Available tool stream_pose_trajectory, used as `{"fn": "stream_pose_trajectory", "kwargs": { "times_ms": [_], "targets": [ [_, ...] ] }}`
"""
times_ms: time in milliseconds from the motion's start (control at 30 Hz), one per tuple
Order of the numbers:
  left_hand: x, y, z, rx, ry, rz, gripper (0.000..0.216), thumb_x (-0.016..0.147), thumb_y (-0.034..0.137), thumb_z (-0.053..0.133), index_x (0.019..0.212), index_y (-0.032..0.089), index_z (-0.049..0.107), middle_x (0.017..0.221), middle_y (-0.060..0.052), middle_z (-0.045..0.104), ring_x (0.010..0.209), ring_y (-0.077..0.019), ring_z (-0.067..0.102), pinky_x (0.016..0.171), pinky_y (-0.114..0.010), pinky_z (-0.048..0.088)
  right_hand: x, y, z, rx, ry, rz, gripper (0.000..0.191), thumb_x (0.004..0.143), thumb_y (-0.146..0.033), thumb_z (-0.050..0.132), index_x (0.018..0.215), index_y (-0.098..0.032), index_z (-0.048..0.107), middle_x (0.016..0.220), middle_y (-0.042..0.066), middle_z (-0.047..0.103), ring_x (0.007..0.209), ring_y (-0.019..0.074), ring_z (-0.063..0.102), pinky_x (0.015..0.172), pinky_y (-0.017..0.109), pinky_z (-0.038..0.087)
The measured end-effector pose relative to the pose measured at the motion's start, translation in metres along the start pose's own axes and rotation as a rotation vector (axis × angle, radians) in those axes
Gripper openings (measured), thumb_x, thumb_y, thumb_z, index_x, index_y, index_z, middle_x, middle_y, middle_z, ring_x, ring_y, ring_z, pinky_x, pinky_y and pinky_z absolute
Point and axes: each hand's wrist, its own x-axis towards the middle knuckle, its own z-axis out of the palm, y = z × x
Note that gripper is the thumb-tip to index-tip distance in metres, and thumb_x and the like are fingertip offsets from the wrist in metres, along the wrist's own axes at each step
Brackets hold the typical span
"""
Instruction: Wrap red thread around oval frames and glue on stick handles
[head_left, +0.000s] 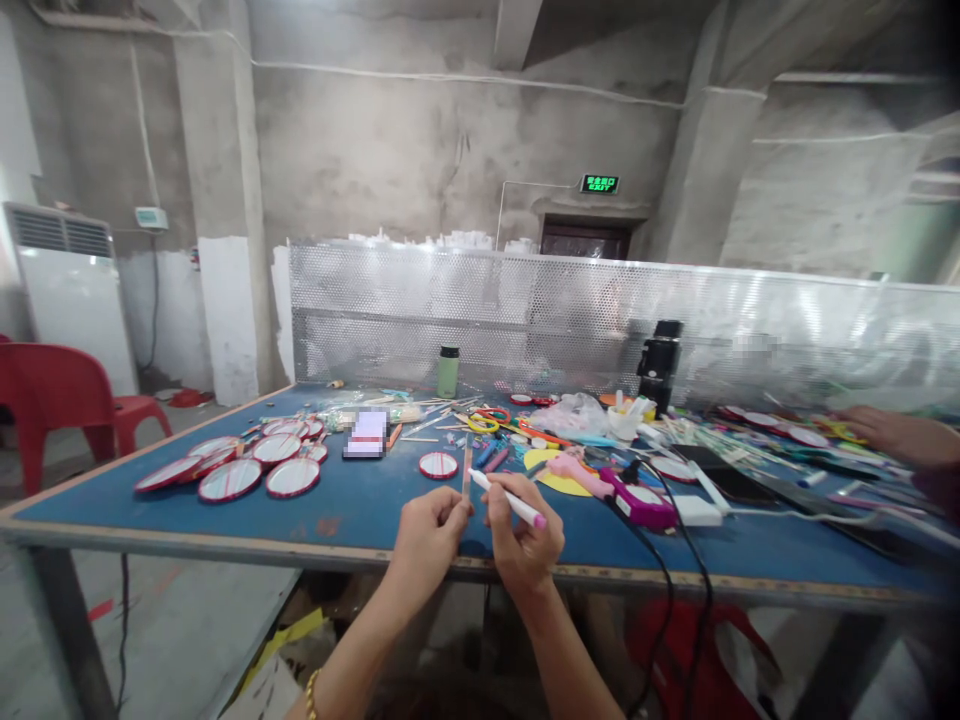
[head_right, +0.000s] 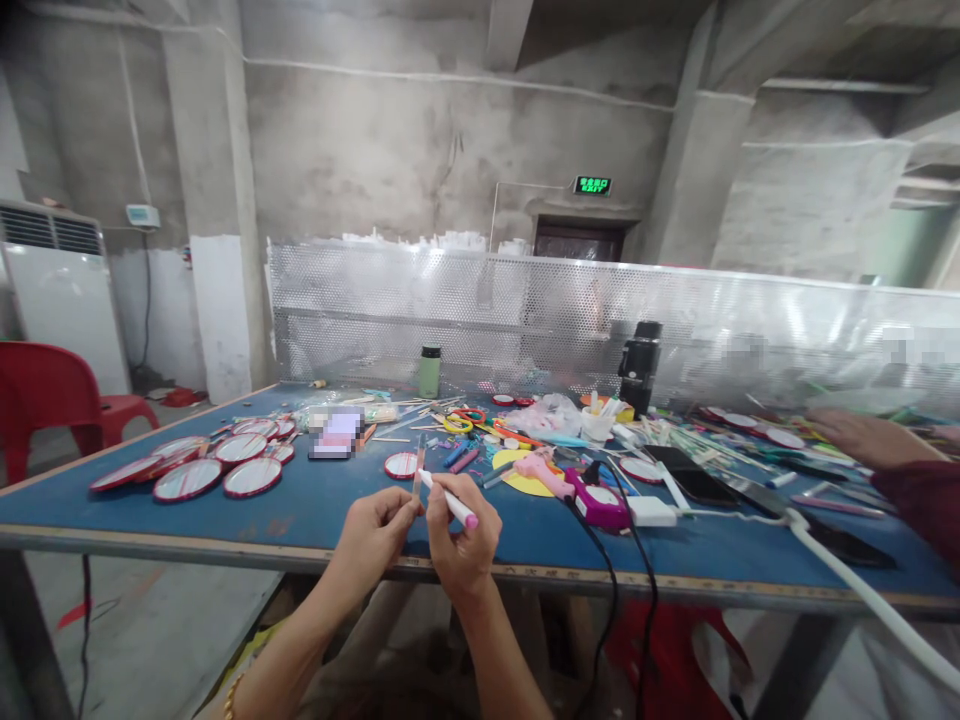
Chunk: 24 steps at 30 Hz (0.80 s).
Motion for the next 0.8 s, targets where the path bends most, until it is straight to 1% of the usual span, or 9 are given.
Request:
{"fn": "stream_pose_trajectory", "kwargs": {
  "times_ms": [167, 467, 633, 800],
  "targets": [
    [-0.0004, -0.0015, 0.0004, -0.021, 0.003, -0.004, 0.032, 0.087, 0.041, 0.052, 0.071, 0.016, 0.065, 0.043, 0.007, 0.041, 0.043, -0.0095, 0.037, 0.046, -0.021, 0.025, -0.0012, 0.0016, 0.0, 0.003, 0.018, 0.0, 0.013, 0.091, -0.016, 0.054, 0.093, -0.019, 0.067, 0.073, 0.002, 0.067, 0.057, 0.0131, 0.064, 0.047, 0.022, 0.048],
    [-0.0006, -0.0003, 0.0006, -0.033, -0.007, -0.004, 0.032, 0.088, 0.04, 0.052, 0.07, 0.015, 0.063, 0.045, 0.007, 0.041, 0.042, -0.0089, 0.036, 0.046, -0.022, 0.025, -0.0016, 0.0032, 0.0007, 0.013, -0.008, 0.015, 0.014, 0.091, -0.015, 0.054, 0.096, -0.019, 0.067, 0.078, 0.003, 0.067, 0.063, 0.014, 0.066, 0.051, 0.022, 0.05],
    [-0.0004, -0.0012, 0.0006, -0.025, -0.007, -0.002, 0.032, 0.088, 0.039, 0.051, 0.071, 0.015, 0.064, 0.044, 0.007, 0.041, 0.043, -0.0092, 0.036, 0.046, -0.022, 0.024, -0.002, 0.0029, 0.0002, 0.019, 0.006, 0.019, 0.014, 0.092, -0.015, 0.054, 0.096, -0.019, 0.067, 0.075, 0.002, 0.067, 0.06, 0.0129, 0.065, 0.052, 0.022, 0.05],
    [-0.0008, -0.0015, 0.0, -0.014, -0.005, 0.001, 0.033, 0.087, 0.04, 0.051, 0.071, 0.015, 0.065, 0.045, 0.007, 0.041, 0.043, -0.0092, 0.036, 0.047, -0.022, 0.024, -0.0016, 0.0031, 0.0001, -0.008, 0.003, 0.018, 0.013, 0.092, -0.015, 0.055, 0.095, -0.019, 0.067, 0.075, 0.002, 0.066, 0.062, 0.0129, 0.065, 0.055, 0.022, 0.051]
  ]
}}
